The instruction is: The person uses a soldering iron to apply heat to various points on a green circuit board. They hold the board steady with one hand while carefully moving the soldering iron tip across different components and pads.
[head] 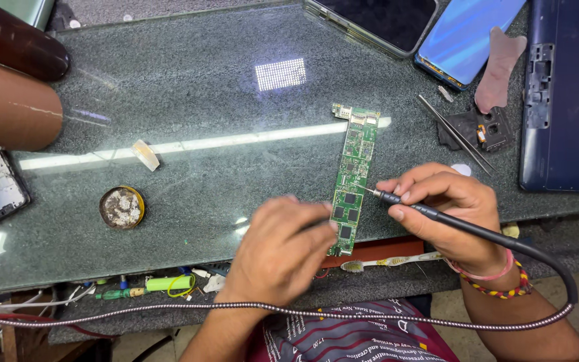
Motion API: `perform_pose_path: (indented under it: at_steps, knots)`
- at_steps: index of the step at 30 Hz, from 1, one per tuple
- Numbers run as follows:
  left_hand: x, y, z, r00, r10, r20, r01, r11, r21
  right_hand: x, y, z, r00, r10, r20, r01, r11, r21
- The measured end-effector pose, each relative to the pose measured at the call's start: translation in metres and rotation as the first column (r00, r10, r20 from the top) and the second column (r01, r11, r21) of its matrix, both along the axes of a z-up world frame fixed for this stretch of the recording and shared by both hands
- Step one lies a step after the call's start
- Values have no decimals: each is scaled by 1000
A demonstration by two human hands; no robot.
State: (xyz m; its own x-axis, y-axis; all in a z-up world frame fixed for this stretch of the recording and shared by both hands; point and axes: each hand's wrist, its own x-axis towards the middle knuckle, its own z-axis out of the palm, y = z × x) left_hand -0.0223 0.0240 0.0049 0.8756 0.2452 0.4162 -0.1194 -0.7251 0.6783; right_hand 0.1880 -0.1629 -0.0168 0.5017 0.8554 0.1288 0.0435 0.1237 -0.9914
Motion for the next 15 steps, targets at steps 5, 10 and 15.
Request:
perform_pose_path:
  at_steps: [5,10,15]
  knots:
    - [19,19,10,990,66,-122,-57,995,81,2,-2,-5,999,-43,-33,45,997,60]
    - [39,34,17,968,-12,-251,48,989,137,3,-2,-8,999,-35,2,35,995,96]
    - [55,43,17,956,-50,-290,107,977,183,1,-1,-5,999,-47,2,47,993,107]
